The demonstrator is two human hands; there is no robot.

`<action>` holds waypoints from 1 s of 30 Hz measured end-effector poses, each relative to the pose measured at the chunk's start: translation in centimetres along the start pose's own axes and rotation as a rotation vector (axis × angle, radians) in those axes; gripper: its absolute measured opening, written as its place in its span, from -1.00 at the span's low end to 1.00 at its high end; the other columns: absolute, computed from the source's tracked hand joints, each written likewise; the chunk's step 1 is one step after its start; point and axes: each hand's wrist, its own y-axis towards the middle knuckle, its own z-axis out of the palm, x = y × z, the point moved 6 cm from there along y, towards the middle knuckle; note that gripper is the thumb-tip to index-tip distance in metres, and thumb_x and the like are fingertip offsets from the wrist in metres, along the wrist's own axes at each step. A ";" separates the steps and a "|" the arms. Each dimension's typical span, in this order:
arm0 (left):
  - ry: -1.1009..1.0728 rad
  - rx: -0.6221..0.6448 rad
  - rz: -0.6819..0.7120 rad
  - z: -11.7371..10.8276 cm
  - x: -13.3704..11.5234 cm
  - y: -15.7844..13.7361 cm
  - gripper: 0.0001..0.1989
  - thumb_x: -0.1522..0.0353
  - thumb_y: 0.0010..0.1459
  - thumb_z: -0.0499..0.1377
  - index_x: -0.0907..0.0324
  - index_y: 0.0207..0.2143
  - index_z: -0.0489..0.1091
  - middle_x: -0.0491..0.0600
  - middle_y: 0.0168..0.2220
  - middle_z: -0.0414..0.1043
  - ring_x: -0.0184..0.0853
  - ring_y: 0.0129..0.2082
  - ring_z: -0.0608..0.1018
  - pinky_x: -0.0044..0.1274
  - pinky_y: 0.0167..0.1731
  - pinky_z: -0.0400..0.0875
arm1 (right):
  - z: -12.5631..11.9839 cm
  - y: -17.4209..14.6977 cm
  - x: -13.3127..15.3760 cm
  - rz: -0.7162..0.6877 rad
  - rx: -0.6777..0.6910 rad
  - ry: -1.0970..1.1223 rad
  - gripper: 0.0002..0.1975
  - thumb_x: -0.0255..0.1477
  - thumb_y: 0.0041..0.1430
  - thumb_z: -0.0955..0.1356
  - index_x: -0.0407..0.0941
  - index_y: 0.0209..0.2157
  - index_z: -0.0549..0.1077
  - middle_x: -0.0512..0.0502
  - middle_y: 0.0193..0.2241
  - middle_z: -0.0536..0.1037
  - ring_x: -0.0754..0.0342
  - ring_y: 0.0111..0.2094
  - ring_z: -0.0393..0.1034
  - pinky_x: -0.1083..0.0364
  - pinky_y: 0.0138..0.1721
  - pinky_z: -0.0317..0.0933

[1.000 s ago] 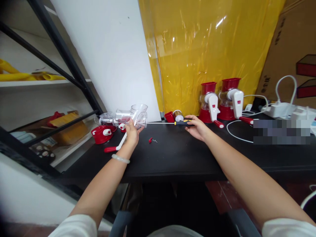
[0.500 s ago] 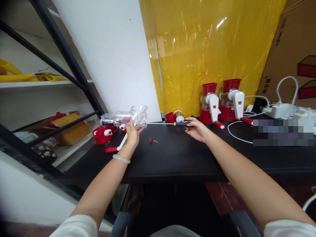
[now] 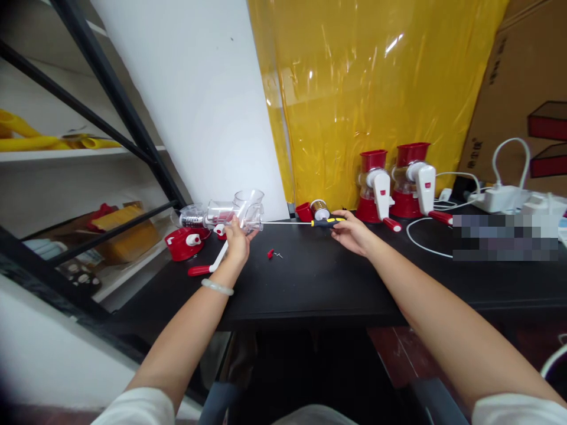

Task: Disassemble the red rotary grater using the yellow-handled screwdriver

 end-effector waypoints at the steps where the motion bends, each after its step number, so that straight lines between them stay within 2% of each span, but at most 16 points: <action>1: -0.002 -0.003 -0.004 0.0 0.0 0.0 -0.59 0.05 0.16 0.15 0.10 -0.13 0.12 0.15 0.02 0.33 -0.20 -0.06 0.55 -0.26 -0.20 0.57 | 0.0 0.0 -0.2 0.026 0.001 -0.014 -0.75 -0.45 -0.09 0.46 -0.03 -0.33 0.38 0.01 -0.47 0.51 0.10 -0.47 0.41 0.14 -0.50 0.24; 2: -0.004 -0.013 -0.009 -0.1 0.0 0.1 -0.60 0.06 0.16 0.15 0.10 -0.14 0.12 0.15 0.02 0.33 -0.20 -0.05 0.54 -0.26 -0.20 0.57 | -0.1 0.1 -0.6 0.056 -0.004 -0.053 -0.80 -0.32 0.00 0.43 -0.05 -0.35 0.38 -0.02 -0.51 0.50 0.09 -0.51 0.40 0.14 -0.54 0.21; 4: -0.007 -0.038 -0.016 -0.2 0.0 0.1 -0.61 0.06 0.16 0.15 0.09 -0.14 0.11 0.14 0.03 0.32 -0.21 -0.04 0.54 -0.27 -0.20 0.57 | -0.3 0.2 -1.2 0.095 -0.027 -0.187 -0.69 -0.10 0.12 0.35 -0.08 -0.36 0.38 -0.02 -0.65 0.42 0.12 -0.66 0.28 0.16 -0.68 0.05; 5: -0.009 -0.045 -0.018 -0.3 -0.1 0.1 -0.61 0.06 0.17 0.15 0.09 -0.14 0.11 0.13 0.03 0.32 -0.22 -0.05 0.54 -0.29 -0.20 0.58 | -0.4 0.3 -1.4 0.089 -0.040 -0.249 -0.65 -0.06 0.13 0.33 -0.08 -0.37 0.37 0.02 -0.71 0.35 0.16 -0.73 0.17 0.18 -0.72 -0.06; 7: -0.010 -0.044 -0.020 -0.2 -0.2 0.1 -0.62 0.07 0.18 0.14 0.08 -0.13 0.11 0.12 0.04 0.32 -0.24 -0.06 0.55 -0.32 -0.21 0.58 | -0.4 0.4 -1.3 0.041 -0.060 -0.295 -0.68 -0.11 0.09 0.39 -0.07 -0.37 0.35 0.12 -0.76 0.26 0.23 -0.78 0.02 0.21 -0.73 -0.18; 9: -0.003 -0.031 -0.015 -0.1 -0.3 0.0 -0.62 0.07 0.19 0.13 0.09 -0.13 0.12 0.13 0.03 0.34 -0.25 -0.09 0.56 -0.34 -0.24 0.59 | -0.3 0.3 -0.9 -0.008 -0.059 -0.245 -0.72 -0.27 -0.02 0.47 -0.04 -0.34 0.34 0.15 -0.69 0.33 0.23 -0.72 0.11 0.23 -0.68 -0.04; 11: 0.006 -0.014 -0.002 0.1 -0.4 -0.1 -0.62 0.06 0.20 0.12 0.10 -0.13 0.12 0.13 0.00 0.36 -0.25 -0.12 0.57 -0.35 -0.28 0.59 | -0.1 0.1 -0.1 -0.040 -0.039 -0.142 -0.63 -0.44 -0.15 0.50 -0.01 -0.29 0.35 0.14 -0.56 0.44 0.20 -0.59 0.28 0.20 -0.55 0.17; 13: 0.012 0.006 0.015 0.2 -0.4 -0.2 -0.61 0.06 0.19 0.12 0.11 -0.13 0.12 0.12 -0.03 0.38 -0.26 -0.15 0.57 -0.35 -0.29 0.59 | 0.2 -0.2 0.6 -0.065 -0.003 -0.036 -0.59 -0.52 -0.20 0.48 0.02 -0.26 0.37 0.10 -0.46 0.50 0.16 -0.46 0.39 0.15 -0.43 0.27; 16: 0.010 0.024 0.026 0.3 -0.4 -0.2 -0.61 0.05 0.18 0.14 0.11 -0.13 0.13 0.11 -0.04 0.38 -0.28 -0.16 0.57 -0.34 -0.29 0.59 | 0.2 -0.1 0.6 -0.049 0.011 -0.023 -0.78 -0.28 0.01 0.42 -0.03 -0.30 0.38 -0.01 -0.46 0.52 0.07 -0.46 0.43 0.11 -0.47 0.26; 18: 0.002 0.008 0.016 0.1 -0.3 -0.1 -0.61 0.05 0.18 0.14 0.10 -0.13 0.13 0.12 -0.02 0.37 -0.27 -0.14 0.57 -0.34 -0.28 0.59 | -0.2 0.2 -0.2 -0.014 -0.036 -0.191 -0.67 -0.07 0.13 0.33 -0.07 -0.36 0.36 -0.04 -0.59 0.47 0.08 -0.61 0.35 0.12 -0.62 0.13; 20: -0.005 -0.024 0.000 -0.2 -0.3 0.0 -0.61 0.06 0.18 0.14 0.09 -0.12 0.13 0.12 0.02 0.34 -0.25 -0.10 0.56 -0.35 -0.26 0.59 | -0.5 0.6 -0.9 -0.019 -0.067 -0.342 -0.61 -0.01 0.13 0.33 -0.08 -0.42 0.34 0.03 -0.71 0.36 0.16 -0.74 0.16 0.16 -0.71 -0.07; 22: -0.006 -0.049 -0.009 -0.4 -0.3 0.1 -0.62 0.06 0.18 0.14 0.08 -0.11 0.14 0.12 0.06 0.32 -0.24 -0.07 0.55 -0.36 -0.25 0.59 | -0.6 0.8 -1.1 -0.061 -0.065 -0.362 -0.63 -0.08 0.06 0.42 -0.08 -0.43 0.33 0.11 -0.73 0.30 0.24 -0.77 0.05 0.19 -0.71 -0.13; 23: -0.004 -0.050 -0.012 -0.4 -0.3 0.1 -0.62 0.06 0.19 0.14 0.08 -0.10 0.15 0.12 0.06 0.32 -0.24 -0.06 0.55 -0.36 -0.24 0.59 | -0.5 0.8 -1.0 -0.082 -0.058 -0.334 -0.65 -0.13 0.01 0.46 -0.07 -0.42 0.33 0.14 -0.70 0.31 0.25 -0.74 0.06 0.21 -0.69 -0.08; 26: 0.000 -0.014 -0.012 -0.2 -0.2 0.0 -0.63 0.07 0.20 0.13 0.08 -0.10 0.15 0.12 0.02 0.36 -0.26 -0.10 0.57 -0.35 -0.24 0.59 | -0.3 0.3 -0.2 -0.107 -0.032 -0.171 -0.59 -0.36 -0.18 0.55 0.00 -0.30 0.33 0.16 -0.55 0.41 0.23 -0.58 0.26 0.20 -0.52 0.18; 28: -0.002 0.008 -0.008 0.0 -0.1 -0.1 -0.63 0.08 0.19 0.14 0.09 -0.12 0.15 0.11 -0.01 0.38 -0.27 -0.13 0.57 -0.34 -0.25 0.59 | 0.2 -0.1 0.6 -0.106 0.004 -0.022 -0.49 -0.51 -0.26 0.54 0.04 -0.24 0.35 0.15 -0.47 0.47 0.19 -0.47 0.36 0.17 -0.41 0.26; 30: -0.007 0.005 0.002 0.0 0.1 -0.1 -0.63 0.09 0.18 0.16 0.09 -0.13 0.14 0.11 -0.01 0.37 -0.27 -0.13 0.57 -0.34 -0.27 0.59 | 0.5 -0.4 0.9 -0.081 0.016 0.091 -0.56 -0.48 -0.20 0.53 0.02 -0.25 0.37 0.10 -0.45 0.49 0.15 -0.43 0.39 0.16 -0.41 0.27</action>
